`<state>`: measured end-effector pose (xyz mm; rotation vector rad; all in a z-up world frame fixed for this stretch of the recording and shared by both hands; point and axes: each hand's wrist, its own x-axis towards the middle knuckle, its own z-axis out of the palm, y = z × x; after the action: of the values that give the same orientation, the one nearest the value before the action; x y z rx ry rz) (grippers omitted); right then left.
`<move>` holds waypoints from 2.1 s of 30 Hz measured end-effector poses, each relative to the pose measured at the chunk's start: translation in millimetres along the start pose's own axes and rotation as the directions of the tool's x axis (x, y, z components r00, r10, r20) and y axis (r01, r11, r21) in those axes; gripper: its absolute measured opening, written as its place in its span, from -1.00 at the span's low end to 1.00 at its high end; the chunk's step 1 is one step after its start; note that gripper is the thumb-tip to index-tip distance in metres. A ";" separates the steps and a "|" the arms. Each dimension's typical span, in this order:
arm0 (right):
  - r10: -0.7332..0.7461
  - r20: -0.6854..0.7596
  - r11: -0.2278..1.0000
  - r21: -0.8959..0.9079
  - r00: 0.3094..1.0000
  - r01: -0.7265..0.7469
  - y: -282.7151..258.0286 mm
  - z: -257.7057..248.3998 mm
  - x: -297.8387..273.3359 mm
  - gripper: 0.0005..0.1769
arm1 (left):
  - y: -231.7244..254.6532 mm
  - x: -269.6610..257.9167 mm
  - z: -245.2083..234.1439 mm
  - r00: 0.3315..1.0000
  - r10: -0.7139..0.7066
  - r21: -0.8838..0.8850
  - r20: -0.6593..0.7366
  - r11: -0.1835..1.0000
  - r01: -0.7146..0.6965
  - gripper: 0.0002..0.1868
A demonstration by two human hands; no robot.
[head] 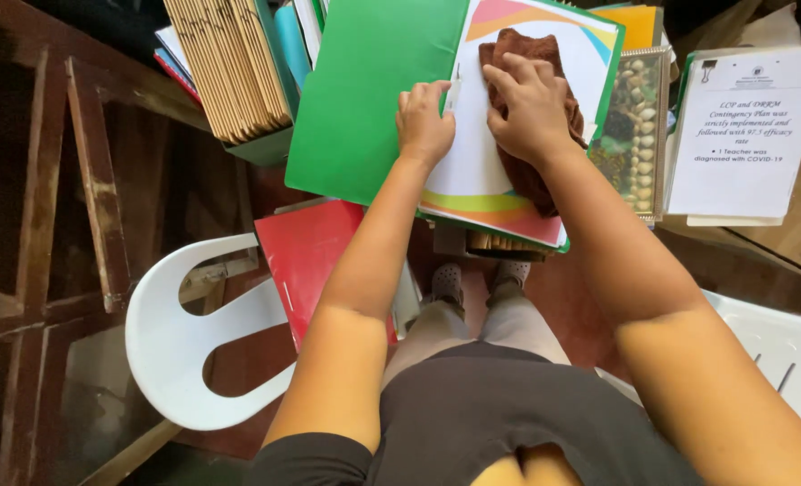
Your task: Cleaning and dusting various document folders and papers using a cloth.
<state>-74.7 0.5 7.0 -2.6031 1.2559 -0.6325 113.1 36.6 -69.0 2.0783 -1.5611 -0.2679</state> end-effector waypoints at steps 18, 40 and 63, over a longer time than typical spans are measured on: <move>0.125 -0.139 0.988 -0.072 0.982 -0.136 -1.7 14.3 -4.7 -0.29 | 14.9 15.3 3.0 0.997 0.078 0.102 0.020 0.992 -0.080 -0.50; 0.445 0.182 0.886 0.058 0.877 -0.461 -36.6 -30.2 -102.2 -0.04 | -35.2 -56.1 -34.7 0.966 -0.146 0.221 -0.215 0.956 0.194 0.02; 0.479 0.027 0.857 0.203 0.877 -0.474 -30.4 -13.6 -113.2 -0.26 | -4.8 -101.7 -71.1 0.850 -0.320 -0.076 -0.418 0.945 0.319 -0.39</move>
<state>-121.9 108.0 -3.9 -2.0065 1.6646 -0.6522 117.3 153.3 -26.6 2.2029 -0.9534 0.0706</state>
